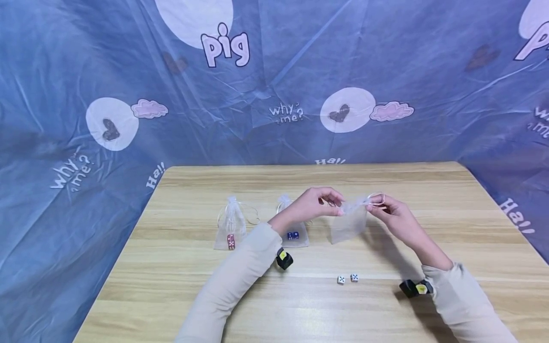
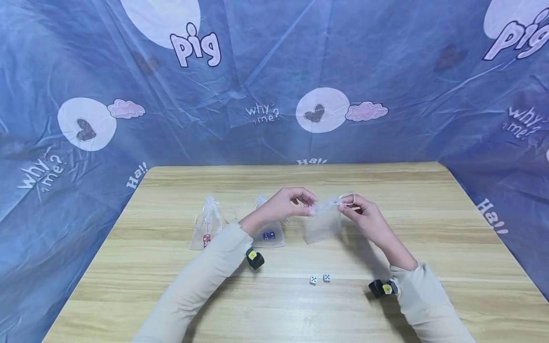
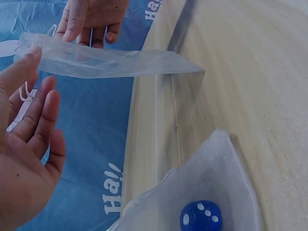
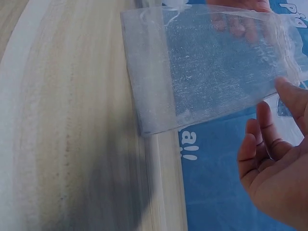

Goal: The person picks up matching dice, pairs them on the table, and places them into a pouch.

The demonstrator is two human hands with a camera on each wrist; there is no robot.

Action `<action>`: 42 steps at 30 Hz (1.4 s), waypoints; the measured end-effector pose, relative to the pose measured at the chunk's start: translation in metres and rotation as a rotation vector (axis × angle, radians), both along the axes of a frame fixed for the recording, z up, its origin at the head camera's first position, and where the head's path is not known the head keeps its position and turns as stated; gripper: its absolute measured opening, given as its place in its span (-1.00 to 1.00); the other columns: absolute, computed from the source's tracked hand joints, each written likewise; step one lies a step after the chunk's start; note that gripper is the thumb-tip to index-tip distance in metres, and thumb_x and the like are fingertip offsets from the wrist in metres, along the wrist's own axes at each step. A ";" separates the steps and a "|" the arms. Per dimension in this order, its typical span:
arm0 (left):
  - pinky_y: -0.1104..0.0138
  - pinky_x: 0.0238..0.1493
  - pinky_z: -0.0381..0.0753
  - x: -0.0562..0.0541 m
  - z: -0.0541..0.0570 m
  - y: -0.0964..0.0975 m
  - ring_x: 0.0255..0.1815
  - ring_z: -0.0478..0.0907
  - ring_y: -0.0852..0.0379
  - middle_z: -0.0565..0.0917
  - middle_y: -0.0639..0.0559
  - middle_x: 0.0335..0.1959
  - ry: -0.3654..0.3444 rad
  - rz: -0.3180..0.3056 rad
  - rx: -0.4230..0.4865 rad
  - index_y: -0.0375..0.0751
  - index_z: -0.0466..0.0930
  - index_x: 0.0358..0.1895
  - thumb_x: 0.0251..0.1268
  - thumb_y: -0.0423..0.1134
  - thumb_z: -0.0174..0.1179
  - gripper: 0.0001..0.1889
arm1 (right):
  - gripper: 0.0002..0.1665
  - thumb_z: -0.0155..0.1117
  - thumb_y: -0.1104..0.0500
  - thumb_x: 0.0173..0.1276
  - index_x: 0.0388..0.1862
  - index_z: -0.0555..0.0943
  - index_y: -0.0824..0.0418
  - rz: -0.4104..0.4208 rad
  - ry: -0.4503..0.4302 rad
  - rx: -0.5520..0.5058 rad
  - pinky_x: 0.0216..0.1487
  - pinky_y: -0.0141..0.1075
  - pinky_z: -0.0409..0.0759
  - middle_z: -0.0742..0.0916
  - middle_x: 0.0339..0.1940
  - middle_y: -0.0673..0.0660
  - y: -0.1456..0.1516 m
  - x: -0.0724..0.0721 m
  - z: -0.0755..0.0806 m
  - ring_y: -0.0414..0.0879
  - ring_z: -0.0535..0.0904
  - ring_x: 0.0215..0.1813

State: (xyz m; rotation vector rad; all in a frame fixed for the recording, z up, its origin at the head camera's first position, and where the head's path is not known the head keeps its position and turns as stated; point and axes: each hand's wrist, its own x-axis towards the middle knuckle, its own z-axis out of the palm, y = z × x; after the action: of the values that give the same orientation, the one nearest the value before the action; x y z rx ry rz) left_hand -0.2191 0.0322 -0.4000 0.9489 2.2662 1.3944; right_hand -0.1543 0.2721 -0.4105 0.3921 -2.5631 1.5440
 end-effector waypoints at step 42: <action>0.50 -0.08 0.52 0.019 0.001 -0.012 -0.32 0.51 0.40 0.70 0.07 -0.33 0.175 0.042 0.009 -0.14 0.67 -0.26 0.09 -0.24 0.40 -0.84 | -0.86 0.31 0.37 0.25 -0.20 0.66 0.36 0.018 0.044 0.036 -0.41 -0.49 0.45 0.62 -0.24 -0.42 -0.008 0.011 -0.002 -0.35 0.48 -0.35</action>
State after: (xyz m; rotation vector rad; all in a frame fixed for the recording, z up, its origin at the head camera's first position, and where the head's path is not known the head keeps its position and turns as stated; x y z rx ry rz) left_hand -0.1999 0.0203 -0.3991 1.0708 2.4206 1.3892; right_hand -0.1438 0.2646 -0.4121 0.4495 -2.5640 1.4798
